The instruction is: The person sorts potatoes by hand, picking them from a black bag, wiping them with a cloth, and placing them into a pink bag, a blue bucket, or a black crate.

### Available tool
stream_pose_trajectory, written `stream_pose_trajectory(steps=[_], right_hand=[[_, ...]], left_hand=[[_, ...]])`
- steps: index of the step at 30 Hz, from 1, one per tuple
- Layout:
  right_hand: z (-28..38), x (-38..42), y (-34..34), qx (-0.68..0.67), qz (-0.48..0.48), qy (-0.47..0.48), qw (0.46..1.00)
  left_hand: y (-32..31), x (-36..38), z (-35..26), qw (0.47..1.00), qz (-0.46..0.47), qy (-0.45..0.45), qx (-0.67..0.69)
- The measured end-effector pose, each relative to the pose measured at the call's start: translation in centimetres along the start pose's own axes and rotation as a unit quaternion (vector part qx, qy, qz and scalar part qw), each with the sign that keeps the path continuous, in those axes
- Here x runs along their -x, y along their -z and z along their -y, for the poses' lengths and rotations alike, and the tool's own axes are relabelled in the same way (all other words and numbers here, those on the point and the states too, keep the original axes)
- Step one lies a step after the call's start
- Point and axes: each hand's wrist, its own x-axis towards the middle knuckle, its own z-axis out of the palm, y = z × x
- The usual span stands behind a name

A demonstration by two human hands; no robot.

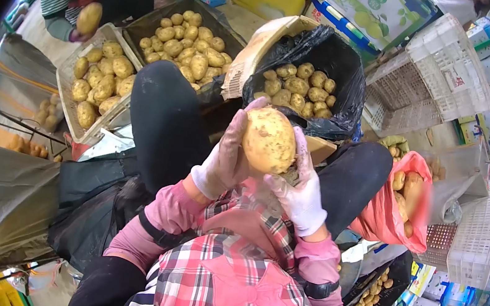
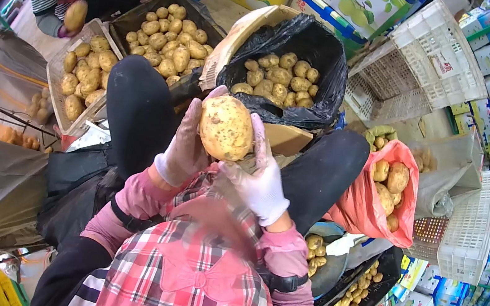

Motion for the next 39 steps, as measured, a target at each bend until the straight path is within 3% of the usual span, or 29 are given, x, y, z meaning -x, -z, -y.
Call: stream_pose_trajectory(steps=[2,4,5,7,8,9,10,11,12,13,14,15,16,18,19,22,24,26,27,28,29,30,32,33,34,36,39], right_hand=[[2.4,-0.8,1.8,0.122,0.023,-0.115,0.986],[1.7,-1.4,2.8,0.048,-0.153,-0.05,0.986],[2.3,-1.5,3.2,-0.006,-0.182,-0.046,0.982],[3.5,-2.4,1.5,0.194,-0.099,0.148,0.965],[2.7,-2.8,-0.1,0.242,-0.056,0.202,0.947],[2.0,-3.2,-1.6,0.284,-0.016,0.258,0.923],[1.1,-3.8,-2.2,0.321,-0.04,0.277,0.905],[0.4,-5.0,-2.9,0.29,-0.043,0.225,0.929],[-0.1,-6.1,-3.6,0.257,-0.046,0.167,0.951],[0.3,-7.8,-3.6,0.131,-0.007,0.023,0.991],[0.6,-9.8,-3.4,0.001,0.033,-0.118,0.992],[-0.4,-10.9,-3.8,-0.035,0.005,-0.099,0.995],[-1.5,-11.2,-4.2,-0.027,-0.024,-0.017,0.999],[0.2,-9.9,-5.1,-0.034,-0.04,0.078,0.996],[0.7,-9.3,-5.4,0.04,-0.082,0.203,0.975],[0.4,-7.3,-5.1,0.162,0.01,0.314,0.936],[-0.4,-5.4,-4.9,0.174,0.086,0.308,0.931],[-2.9,-3.2,-4.3,0.224,0.109,0.233,0.94],[-4.7,-2.5,-4.1,0.227,0.068,0.192,0.952],[-4.6,-2.7,-4.3,0.23,0.028,0.15,0.961],[-4.2,-2.9,-4.4,0.16,-0.011,0.101,0.982],[-3.5,-2.9,-4.4,0.087,-0.049,0.048,0.994],[-2.1,-5.1,-4.4,0.165,-0.031,0.173,0.97],[-1.1,-6.5,-5.1,0.184,-0.027,0.229,0.955],[-0.6,-7.4,-5.9,0.203,-0.024,0.283,0.937],[-1.3,-7.7,-7.2,0.211,-0.026,0.267,0.94],[-2.8,-7.8,-7.9,0.172,-0.063,0.189,0.965]], left_hand=[[0.2,0.0,0.1,0.993,-0.026,0.034,0.114],[0.2,-0.5,-0.2,0.924,-0.079,0.117,0.356],[-0.2,-0.2,-0.7,0.939,-0.085,0.118,0.311],[-0.9,0.2,-0.6,0.956,-0.083,0.125,0.25],[-1.0,0.2,-0.5,0.964,-0.077,0.13,0.217],[-0.6,0.4,0.7,0.987,-0.078,0.092,0.109],[-0.2,0.6,1.9,0.995,-0.088,0.056,-0.009],[-0.1,0.7,2.6,0.987,-0.105,0.023,-0.122],[-0.2,1.1,3.3,0.988,-0.149,0.025,0.0],[-0.9,1.7,2.8,0.98,-0.196,0.001,-0.021],[-1.7,1.7,1.3,0.972,-0.205,0.037,-0.111],[-1.4,1.6,0.4,0.97,-0.214,0.059,-0.103],[-1.0,1.5,-0.1,0.967,-0.223,0.081,-0.091],[1.4,1.3,1.2,0.972,-0.216,0.022,-0.088],[2.4,1.0,1.3,0.971,-0.204,0.016,-0.124],[4.8,0.0,1.2,0.952,-0.174,0.028,-0.249],[6.0,-1.1,1.5,0.967,-0.217,0.044,-0.13],[7.6,-2.7,-1.2,0.946,-0.24,0.098,0.196],[8.6,-3.3,-3.3,0.912,-0.115,0.129,0.372],[9.2,-3.1,-2.6,0.995,-0.079,-0.027,0.06],[9.7,-2.8,-2.1,0.939,-0.146,-0.175,-0.256],[10.3,-2.6,-1.9,0.919,-0.144,-0.192,-0.311],[10.7,-2.7,-2.3,0.865,-0.145,-0.225,-0.424],[9.7,-3.1,-2.2,0.982,-0.105,-0.087,-0.128],[8.5,-3.6,-2.4,0.967,-0.156,0.041,0.195],[6.1,-3.7,-4.0,0.954,-0.169,0.107,0.224],[7.6,-4.3,-2.8,0.965,-0.182,0.077,0.173]])
